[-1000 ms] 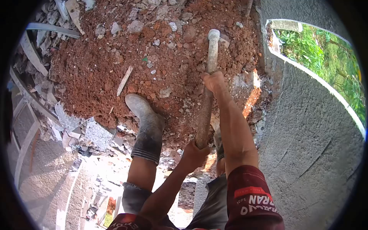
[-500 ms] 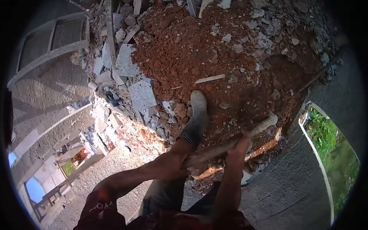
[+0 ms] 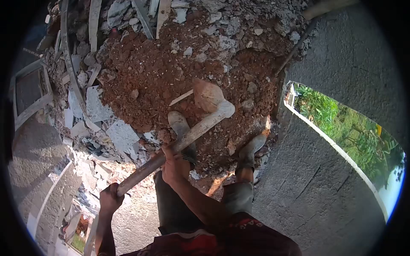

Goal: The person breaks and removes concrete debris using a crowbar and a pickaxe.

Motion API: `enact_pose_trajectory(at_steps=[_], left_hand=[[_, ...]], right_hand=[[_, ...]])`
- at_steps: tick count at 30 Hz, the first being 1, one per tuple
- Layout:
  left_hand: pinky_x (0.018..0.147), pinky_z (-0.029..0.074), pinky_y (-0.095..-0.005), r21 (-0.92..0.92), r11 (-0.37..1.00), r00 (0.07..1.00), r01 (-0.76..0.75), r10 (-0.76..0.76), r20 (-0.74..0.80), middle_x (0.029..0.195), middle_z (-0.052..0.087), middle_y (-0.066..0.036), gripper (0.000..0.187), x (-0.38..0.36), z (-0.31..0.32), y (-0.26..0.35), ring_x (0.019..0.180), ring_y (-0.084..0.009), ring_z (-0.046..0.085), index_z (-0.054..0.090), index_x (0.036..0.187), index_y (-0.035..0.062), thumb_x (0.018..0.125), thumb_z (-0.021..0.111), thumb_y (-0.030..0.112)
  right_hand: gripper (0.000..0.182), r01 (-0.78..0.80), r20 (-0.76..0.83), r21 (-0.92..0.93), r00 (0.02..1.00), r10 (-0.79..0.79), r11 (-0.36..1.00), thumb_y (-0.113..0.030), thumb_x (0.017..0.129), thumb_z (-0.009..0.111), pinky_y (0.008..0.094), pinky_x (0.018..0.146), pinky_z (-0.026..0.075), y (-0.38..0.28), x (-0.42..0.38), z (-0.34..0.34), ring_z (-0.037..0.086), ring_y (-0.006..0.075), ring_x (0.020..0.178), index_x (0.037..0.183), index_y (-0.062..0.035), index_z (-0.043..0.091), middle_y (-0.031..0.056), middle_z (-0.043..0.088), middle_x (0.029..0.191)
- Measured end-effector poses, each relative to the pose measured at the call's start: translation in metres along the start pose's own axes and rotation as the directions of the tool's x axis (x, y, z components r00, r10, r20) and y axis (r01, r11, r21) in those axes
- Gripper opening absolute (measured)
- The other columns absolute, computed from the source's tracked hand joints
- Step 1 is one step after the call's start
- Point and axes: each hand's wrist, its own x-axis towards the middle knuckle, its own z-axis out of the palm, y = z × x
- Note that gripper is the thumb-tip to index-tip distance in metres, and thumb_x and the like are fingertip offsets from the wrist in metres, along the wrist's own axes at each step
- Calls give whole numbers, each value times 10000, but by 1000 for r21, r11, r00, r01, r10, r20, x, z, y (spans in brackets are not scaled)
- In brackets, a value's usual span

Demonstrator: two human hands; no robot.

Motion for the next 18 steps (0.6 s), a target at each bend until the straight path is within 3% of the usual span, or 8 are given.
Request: enact_pose_trajectory(at_steps=[4,6,7,10,12,13,16,18], left_hand=[[551,528,-427,-233,969,995,-85,72,-65,725,620,-159,337,103,122,134,640,-335,636,517,975,57,742,681,237],[608,529,-478,-350,933,986,87,-29,167,725,626,-199,500,159,191,211,648,-377,637,488,1051,32,764,688,388],[562,518,-475,-494,868,992,49,14,123,733,642,-193,578,184,234,245,620,-370,642,488,1103,21,758,707,429],[738,527,-415,-725,672,947,149,114,300,874,658,-210,606,257,304,341,819,-353,663,568,1089,-5,689,754,410],[779,516,-390,-888,437,937,147,226,267,889,663,-188,602,298,383,388,857,-325,661,580,1112,-4,658,759,351],[779,516,-390,-890,425,933,163,227,279,889,663,-188,602,313,401,407,857,-325,661,580,1112,-4,658,759,351],[750,519,-373,-934,334,968,130,160,192,874,669,-159,558,356,436,449,821,-295,662,580,1114,9,664,741,297],[759,516,-373,-923,326,952,207,150,267,886,663,-167,537,382,459,466,836,-291,654,586,1118,34,663,736,276]], right_hand=[[201,289,-97,-261,942,-322,921,-258,842,663,373,533,475,-153,86,-48,560,203,582,833,-89,554,53,522,665],[158,401,-72,-427,878,-473,811,-181,795,665,337,500,473,-229,136,-83,542,191,522,803,-49,579,68,535,624],[161,410,-58,-498,864,-501,764,-159,781,675,317,465,470,-264,153,-96,530,190,480,803,-34,576,73,544,615],[178,524,86,-645,773,-629,556,-149,753,699,311,435,464,-349,211,-151,529,186,457,788,-30,571,70,553,624],[206,515,108,-685,772,-627,515,-122,748,701,321,433,469,-389,242,-178,541,185,474,852,-23,554,83,568,643],[255,521,136,-707,764,-631,478,-96,743,703,331,430,473,-404,258,-189,552,184,490,917,-16,536,96,584,661],[253,495,127,-765,743,-657,412,-62,739,706,341,430,476,-439,306,-205,561,202,492,915,-10,531,104,587,667],[254,360,31,-798,826,-563,483,-38,746,701,351,430,477,-469,348,-213,561,223,486,925,8,528,109,585,664]])
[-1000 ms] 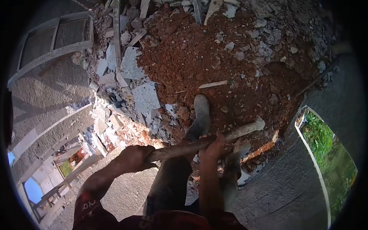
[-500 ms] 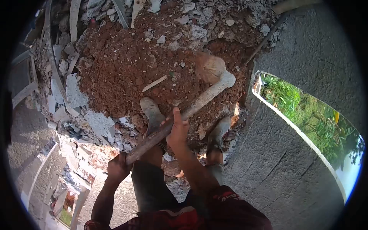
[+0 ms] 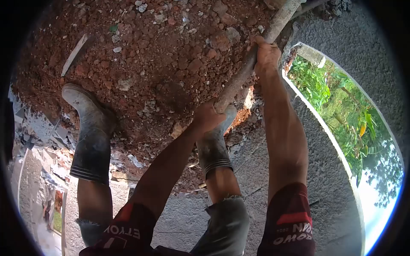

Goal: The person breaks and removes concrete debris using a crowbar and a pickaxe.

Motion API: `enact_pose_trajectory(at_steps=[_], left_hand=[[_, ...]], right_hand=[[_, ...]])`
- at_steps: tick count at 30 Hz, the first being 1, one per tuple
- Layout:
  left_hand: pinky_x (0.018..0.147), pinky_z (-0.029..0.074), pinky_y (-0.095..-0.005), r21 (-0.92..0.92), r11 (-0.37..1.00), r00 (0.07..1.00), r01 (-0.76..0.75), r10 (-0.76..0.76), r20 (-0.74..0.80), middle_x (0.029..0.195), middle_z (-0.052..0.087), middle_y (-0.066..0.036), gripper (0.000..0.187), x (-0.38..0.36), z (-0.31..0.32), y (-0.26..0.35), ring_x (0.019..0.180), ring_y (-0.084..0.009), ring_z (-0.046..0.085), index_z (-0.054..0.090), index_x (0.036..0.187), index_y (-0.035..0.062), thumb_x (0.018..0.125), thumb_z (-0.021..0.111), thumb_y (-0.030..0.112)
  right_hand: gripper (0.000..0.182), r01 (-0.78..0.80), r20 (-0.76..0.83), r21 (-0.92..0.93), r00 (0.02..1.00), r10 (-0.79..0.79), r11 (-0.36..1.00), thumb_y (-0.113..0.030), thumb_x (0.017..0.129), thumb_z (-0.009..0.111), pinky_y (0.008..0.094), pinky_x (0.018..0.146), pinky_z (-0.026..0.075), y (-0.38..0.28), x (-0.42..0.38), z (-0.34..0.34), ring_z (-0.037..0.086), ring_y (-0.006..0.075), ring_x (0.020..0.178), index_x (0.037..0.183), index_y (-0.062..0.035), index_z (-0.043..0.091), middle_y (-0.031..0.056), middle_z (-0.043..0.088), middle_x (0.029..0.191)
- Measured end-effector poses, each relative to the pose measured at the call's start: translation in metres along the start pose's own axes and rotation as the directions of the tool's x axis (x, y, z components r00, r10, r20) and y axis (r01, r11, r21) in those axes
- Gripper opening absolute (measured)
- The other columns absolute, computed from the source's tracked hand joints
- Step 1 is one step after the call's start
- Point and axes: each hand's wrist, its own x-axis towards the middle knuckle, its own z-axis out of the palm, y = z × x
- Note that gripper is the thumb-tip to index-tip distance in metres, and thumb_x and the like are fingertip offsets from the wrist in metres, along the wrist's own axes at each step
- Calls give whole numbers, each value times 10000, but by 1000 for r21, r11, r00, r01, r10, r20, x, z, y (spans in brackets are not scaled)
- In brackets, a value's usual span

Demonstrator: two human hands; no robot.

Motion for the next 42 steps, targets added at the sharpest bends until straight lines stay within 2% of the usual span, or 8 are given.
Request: enact_pose_trajectory(at_steps=[12,15,22,25,29,31,34,42], left_hand=[[622,510,-337,-60,944,933,326,-311,183,793,666,-45,371,15,45,-8,641,-168,614,636,1022,92,694,700,254],[540,480,-358,-205,898,921,390,-380,91,762,629,-113,448,-45,79,-17,651,-197,600,577,1083,18,695,685,215],[602,492,-362,-2,849,849,529,-529,-5,796,628,-133,551,-149,14,60,685,-211,617,505,1110,-56,674,727,198],[613,492,-372,109,854,859,509,-511,-7,803,627,-168,538,-183,0,76,715,-239,631,499,1090,-56,702,711,250],[632,489,-397,221,815,828,536,-558,50,826,620,-210,569,-194,-24,110,757,-284,638,475,1110,-58,735,694,311],[644,487,-413,141,856,839,498,-516,171,854,615,-229,601,-192,-42,125,781,-315,639,445,1145,-51,761,686,343],[678,488,-417,164,951,963,261,-268,22,882,616,-234,624,-191,-75,157,796,-320,639,423,1178,-47,781,680,359],[732,492,-407,530,832,843,165,-398,363,917,630,-210,599,-251,-259,311,854,-298,638,447,1183,-64,794,677,330]], right_hand=[[506,212,21,-665,964,-265,716,-300,767,670,367,583,516,20,86,-9,610,216,630,1074,45,462,140,609,820],[578,142,34,-900,966,-257,412,-376,756,675,392,843,479,55,69,-13,607,348,965,1124,22,472,246,607,1050],[495,-272,-2,-630,937,349,727,-312,803,643,393,716,517,32,-25,0,641,283,891,1077,71,490,200,629,984],[464,-137,32,-635,979,202,760,-311,827,619,403,634,519,116,-14,-32,636,262,770,1071,64,498,167,628,893],[254,-478,19,-127,875,484,869,-205,821,587,388,454,457,78,-59,-16,514,254,492,952,11,551,82,530,674],[246,-367,449,245,863,231,897,-223,816,597,364,440,450,128,-29,-47,531,223,495,939,-10,603,81,543,631],[272,-498,141,-147,845,516,855,-276,795,622,335,467,441,69,-31,-12,529,189,494,948,-58,573,45,519,603],[148,-445,165,446,894,418,776,-243,853,526,367,580,517,3,-153,66,576,223,631,917,-110,540,71,575,790]])
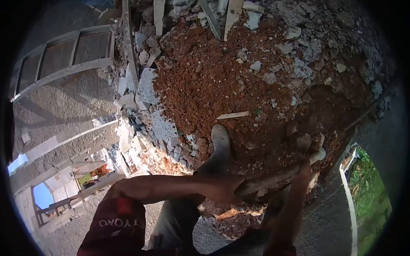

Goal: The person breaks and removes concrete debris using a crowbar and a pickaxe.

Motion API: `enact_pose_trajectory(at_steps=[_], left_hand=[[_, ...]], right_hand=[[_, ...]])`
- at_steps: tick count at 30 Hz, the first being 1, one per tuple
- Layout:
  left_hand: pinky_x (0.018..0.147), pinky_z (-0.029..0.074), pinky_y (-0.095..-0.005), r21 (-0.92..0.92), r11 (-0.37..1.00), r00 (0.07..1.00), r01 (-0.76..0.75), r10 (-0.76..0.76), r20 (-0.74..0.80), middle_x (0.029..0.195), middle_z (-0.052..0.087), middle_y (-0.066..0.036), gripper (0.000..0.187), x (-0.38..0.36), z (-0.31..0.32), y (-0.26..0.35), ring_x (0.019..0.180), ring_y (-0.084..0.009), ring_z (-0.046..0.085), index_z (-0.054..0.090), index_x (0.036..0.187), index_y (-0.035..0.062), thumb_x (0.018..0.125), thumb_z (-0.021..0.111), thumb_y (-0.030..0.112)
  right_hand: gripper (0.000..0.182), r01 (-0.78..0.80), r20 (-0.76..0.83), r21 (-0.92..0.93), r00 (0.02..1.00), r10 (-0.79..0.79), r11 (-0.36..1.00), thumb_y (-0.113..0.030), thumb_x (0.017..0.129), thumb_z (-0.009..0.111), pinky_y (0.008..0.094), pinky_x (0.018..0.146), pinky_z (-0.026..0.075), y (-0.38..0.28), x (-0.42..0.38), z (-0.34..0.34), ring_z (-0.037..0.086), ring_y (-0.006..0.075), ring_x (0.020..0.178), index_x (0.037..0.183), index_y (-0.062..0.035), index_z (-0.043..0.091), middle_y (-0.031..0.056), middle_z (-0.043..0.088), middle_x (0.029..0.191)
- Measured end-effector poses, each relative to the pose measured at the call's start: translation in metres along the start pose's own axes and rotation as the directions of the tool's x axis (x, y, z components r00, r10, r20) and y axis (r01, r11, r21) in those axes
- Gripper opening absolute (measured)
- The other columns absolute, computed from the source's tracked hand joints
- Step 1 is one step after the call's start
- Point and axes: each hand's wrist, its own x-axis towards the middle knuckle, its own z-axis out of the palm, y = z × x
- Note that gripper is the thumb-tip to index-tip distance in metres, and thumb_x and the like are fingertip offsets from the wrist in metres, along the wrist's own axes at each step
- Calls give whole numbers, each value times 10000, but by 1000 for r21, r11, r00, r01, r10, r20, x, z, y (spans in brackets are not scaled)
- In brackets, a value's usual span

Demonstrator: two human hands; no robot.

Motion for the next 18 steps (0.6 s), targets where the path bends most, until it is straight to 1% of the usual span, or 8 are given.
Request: enact_pose_trajectory(at_steps=[2,3,5,8,10,12,15,18], left_hand=[[717,490,-397,164,979,978,-117,143,-153,858,633,-195,509,-82,-23,-30,792,-310,639,475,1156,-40,804,686,263],[698,494,-394,138,987,993,80,-66,-100,808,635,-185,498,-134,-45,-28,756,-310,643,490,1160,-9,785,707,235],[633,506,-389,297,947,929,123,-5,-371,781,645,-174,426,-230,-61,-70,705,-303,653,548,1121,34,752,704,179],[621,526,-424,433,675,594,597,-9,-804,825,650,-138,270,-332,-58,-113,725,-327,643,612,957,87,689,606,54],[611,507,-450,350,658,491,667,-35,-870,789,640,-190,235,-368,-38,-169,712,-383,632,599,918,60,687,593,16],[605,491,-471,273,718,433,640,-43,-901,758,628,-209,230,-355,-17,-200,701,-412,623,584,913,44,685,607,13],[593,489,-481,229,873,484,432,-10,-875,716,622,-201,265,-270,9,-194,689,-420,619,571,951,48,699,654,59],[565,493,-471,229,948,645,221,35,-764,696,629,-198,336,-127,36,-187,661,-407,626,556,986,61,694,706,133]], right_hand=[[295,-22,135,90,991,10,996,-256,895,478,398,666,531,26,-58,47,603,231,765,1118,-70,531,90,594,934],[265,-91,112,172,991,72,981,-238,896,481,396,636,517,39,-101,91,569,211,712,1108,-85,521,72,564,870],[164,-29,-2,206,1000,31,978,-208,873,538,391,637,496,66,-208,191,558,203,708,996,-102,519,59,540,810],[185,-226,470,323,881,51,919,-185,869,645,371,763,552,139,-273,276,614,198,771,943,-50,543,58,568,832],[281,-266,462,27,858,224,964,-147,813,718,345,716,563,170,-298,303,609,172,730,972,-33,516,66,572,866],[572,64,495,298,843,-211,953,-144,819,705,336,648,554,183,-311,316,603,158,743,1248,-80,331,71,545,985],[551,2,474,357,861,-183,934,-56,830,639,342,647,542,141,-294,265,595,162,736,1282,-96,325,89,525,1033],[519,261,340,345,860,-380,901,-26,826,586,381,608,509,82,-217,186,572,212,667,1289,-73,357,91,542,861]])
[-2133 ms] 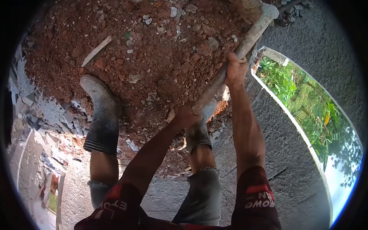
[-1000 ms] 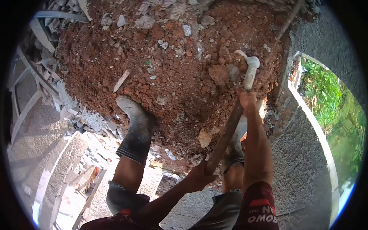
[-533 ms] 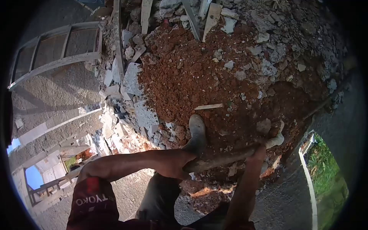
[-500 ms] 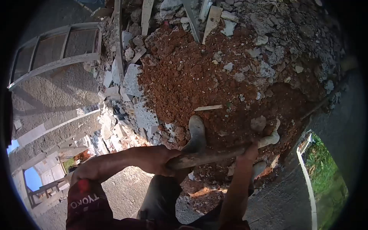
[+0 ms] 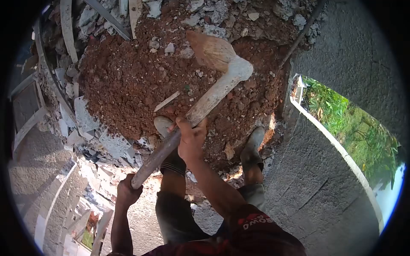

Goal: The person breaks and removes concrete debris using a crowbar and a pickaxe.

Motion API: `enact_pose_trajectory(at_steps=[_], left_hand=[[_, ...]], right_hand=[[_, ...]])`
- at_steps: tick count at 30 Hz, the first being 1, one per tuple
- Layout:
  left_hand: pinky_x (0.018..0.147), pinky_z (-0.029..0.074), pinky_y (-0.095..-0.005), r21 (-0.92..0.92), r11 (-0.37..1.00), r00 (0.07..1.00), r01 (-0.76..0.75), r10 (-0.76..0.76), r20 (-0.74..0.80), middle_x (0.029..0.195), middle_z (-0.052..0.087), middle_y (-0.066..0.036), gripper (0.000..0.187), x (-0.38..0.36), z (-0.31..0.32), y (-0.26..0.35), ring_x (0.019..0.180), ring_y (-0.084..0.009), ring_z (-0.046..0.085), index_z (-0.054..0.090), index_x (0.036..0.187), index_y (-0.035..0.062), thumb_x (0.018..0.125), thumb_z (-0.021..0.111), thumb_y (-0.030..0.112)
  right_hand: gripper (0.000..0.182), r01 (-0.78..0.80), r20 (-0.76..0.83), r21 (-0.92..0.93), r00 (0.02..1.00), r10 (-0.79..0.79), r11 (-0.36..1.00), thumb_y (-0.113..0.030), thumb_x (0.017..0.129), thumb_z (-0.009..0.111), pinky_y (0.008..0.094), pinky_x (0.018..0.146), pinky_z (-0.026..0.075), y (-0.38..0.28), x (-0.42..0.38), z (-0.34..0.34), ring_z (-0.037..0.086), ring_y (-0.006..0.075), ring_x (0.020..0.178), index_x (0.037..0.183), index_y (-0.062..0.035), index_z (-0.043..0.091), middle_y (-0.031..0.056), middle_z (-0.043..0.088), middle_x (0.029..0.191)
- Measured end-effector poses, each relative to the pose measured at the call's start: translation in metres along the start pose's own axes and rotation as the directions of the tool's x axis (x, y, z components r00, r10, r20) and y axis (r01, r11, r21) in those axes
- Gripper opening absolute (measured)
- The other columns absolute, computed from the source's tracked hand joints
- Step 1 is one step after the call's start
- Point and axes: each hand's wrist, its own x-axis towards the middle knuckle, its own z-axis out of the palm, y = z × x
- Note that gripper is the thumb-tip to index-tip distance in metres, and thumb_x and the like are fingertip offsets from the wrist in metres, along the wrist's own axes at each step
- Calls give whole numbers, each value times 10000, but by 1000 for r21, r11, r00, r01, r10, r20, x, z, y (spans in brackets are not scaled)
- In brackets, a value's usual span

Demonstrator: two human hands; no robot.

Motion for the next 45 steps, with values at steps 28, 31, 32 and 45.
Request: enact_pose_trajectory(at_steps=[28,31,32,45], left_hand=[[413,410,-247,-673,45,673,739,-94,733,648,541,-19,285,106,394,287,474,-83,501,491,982,8,776,682,62],[436,427,-251,-686,-25,684,728,-45,728,649,547,-29,277,58,386,283,484,-94,513,491,962,11,778,687,80],[436,427,-251,-693,-21,691,720,-62,720,649,547,-29,277,53,379,282,484,-94,513,491,962,11,778,687,80],[770,494,-317,-815,413,793,406,283,539,1090,598,-163,848,44,137,261,895,-185,606,151,1458,12,841,655,302]], right_hand=[[621,-187,-251,-896,962,111,-402,-300,815,596,332,871,499,-86,281,-299,604,313,1043,1196,135,369,251,583,1095],[534,260,-131,-542,913,387,-799,-278,863,567,326,844,510,-61,254,-344,596,299,1060,1205,108,428,239,590,1067],[501,398,-95,-395,879,468,-828,-272,872,561,326,834,515,-59,248,-349,597,297,1058,1197,94,459,236,594,1054],[159,-593,-462,-638,805,372,491,-242,816,579,363,430,418,-126,207,-356,471,199,419,786,-86,582,39,505,562]])
